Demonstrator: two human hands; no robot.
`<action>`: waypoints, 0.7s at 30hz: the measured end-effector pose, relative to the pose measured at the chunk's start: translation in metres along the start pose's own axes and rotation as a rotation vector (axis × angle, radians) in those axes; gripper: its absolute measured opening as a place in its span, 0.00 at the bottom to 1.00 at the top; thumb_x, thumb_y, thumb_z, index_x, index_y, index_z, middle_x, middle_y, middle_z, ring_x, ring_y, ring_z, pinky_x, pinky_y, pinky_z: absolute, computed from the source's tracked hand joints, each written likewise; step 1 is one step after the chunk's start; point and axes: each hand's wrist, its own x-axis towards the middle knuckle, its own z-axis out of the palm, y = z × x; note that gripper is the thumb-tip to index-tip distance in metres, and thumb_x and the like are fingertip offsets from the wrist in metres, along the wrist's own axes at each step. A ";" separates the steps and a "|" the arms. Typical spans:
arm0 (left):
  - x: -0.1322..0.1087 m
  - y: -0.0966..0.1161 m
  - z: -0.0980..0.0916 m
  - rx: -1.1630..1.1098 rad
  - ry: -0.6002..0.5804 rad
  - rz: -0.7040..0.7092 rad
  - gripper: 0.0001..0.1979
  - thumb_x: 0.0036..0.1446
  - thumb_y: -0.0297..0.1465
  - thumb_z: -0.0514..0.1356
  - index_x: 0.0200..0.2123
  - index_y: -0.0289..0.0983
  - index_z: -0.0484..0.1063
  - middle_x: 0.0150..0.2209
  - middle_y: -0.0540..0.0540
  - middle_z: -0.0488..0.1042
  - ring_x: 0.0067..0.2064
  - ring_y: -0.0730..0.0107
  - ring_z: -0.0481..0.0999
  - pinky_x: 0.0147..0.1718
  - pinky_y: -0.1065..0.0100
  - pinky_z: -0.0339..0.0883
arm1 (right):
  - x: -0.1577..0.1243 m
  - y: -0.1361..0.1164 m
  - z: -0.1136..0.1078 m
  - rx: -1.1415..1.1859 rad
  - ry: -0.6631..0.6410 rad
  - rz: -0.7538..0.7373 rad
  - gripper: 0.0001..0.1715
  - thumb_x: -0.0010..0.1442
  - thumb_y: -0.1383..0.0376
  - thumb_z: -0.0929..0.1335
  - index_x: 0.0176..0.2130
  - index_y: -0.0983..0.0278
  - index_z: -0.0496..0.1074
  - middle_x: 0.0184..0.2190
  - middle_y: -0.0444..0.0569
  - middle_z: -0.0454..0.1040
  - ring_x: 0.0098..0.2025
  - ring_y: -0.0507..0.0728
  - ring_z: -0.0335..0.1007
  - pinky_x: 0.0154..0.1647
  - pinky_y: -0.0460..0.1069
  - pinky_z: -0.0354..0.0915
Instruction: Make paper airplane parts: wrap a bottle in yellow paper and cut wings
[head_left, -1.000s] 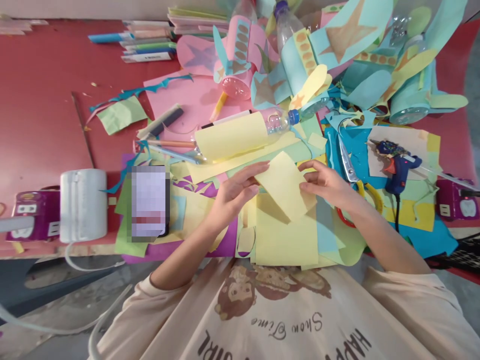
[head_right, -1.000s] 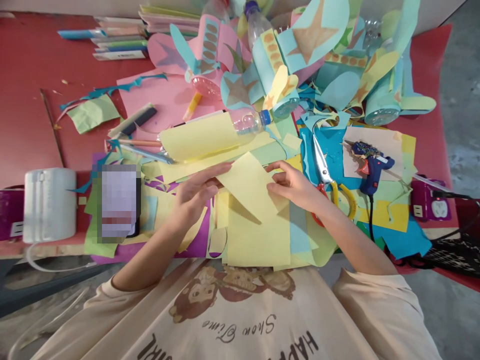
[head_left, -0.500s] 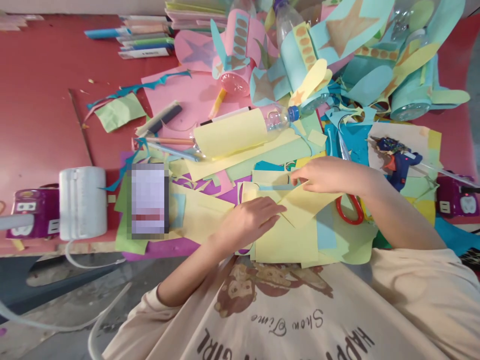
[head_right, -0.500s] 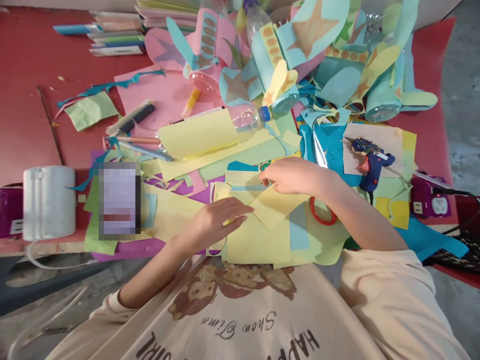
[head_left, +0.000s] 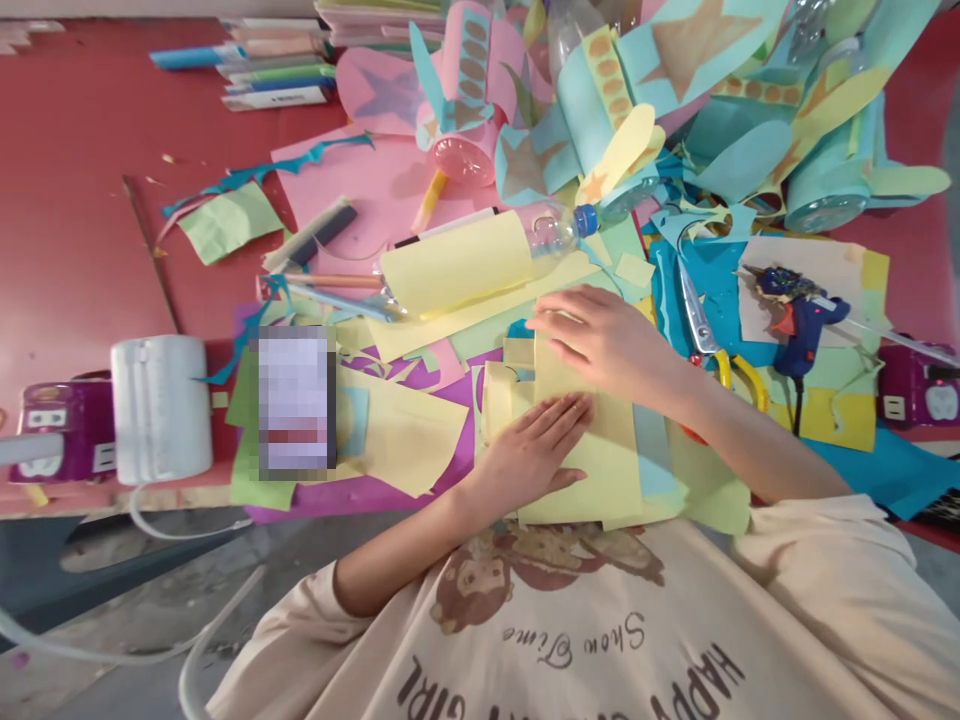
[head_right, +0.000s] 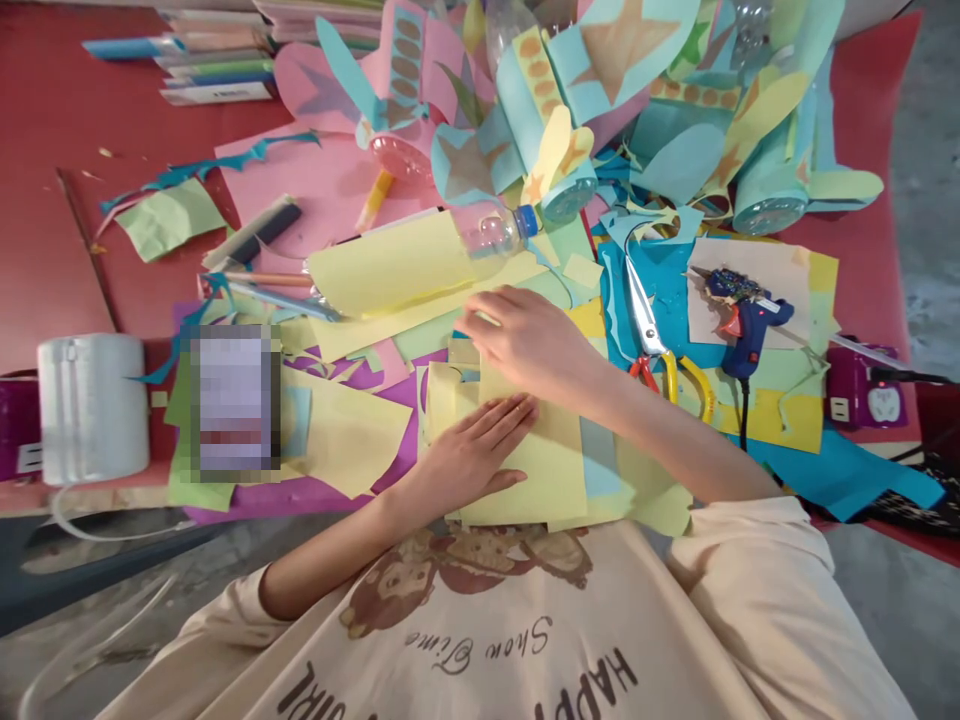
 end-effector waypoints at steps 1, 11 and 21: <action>0.000 0.001 0.002 0.015 0.002 -0.006 0.33 0.68 0.45 0.44 0.66 0.26 0.54 0.67 0.37 0.56 0.67 0.58 0.60 0.65 0.59 0.54 | -0.009 -0.001 0.001 0.017 0.022 0.059 0.18 0.67 0.69 0.58 0.48 0.63 0.73 0.50 0.56 0.73 0.52 0.62 0.68 0.55 0.61 0.66; 0.001 0.005 0.008 0.019 -0.048 -0.041 0.32 0.68 0.45 0.44 0.67 0.30 0.54 0.65 0.39 0.62 0.67 0.60 0.62 0.66 0.60 0.53 | -0.045 0.003 0.039 0.040 -0.085 0.059 0.22 0.66 0.70 0.58 0.56 0.64 0.70 0.61 0.56 0.67 0.65 0.63 0.58 0.65 0.63 0.62; 0.010 -0.014 -0.028 -0.325 -0.011 0.011 0.21 0.66 0.39 0.51 0.52 0.31 0.72 0.54 0.36 0.76 0.56 0.55 0.75 0.55 0.58 0.70 | -0.041 0.012 0.051 -0.030 -0.029 0.048 0.21 0.67 0.64 0.59 0.56 0.66 0.67 0.60 0.60 0.67 0.64 0.65 0.59 0.62 0.63 0.62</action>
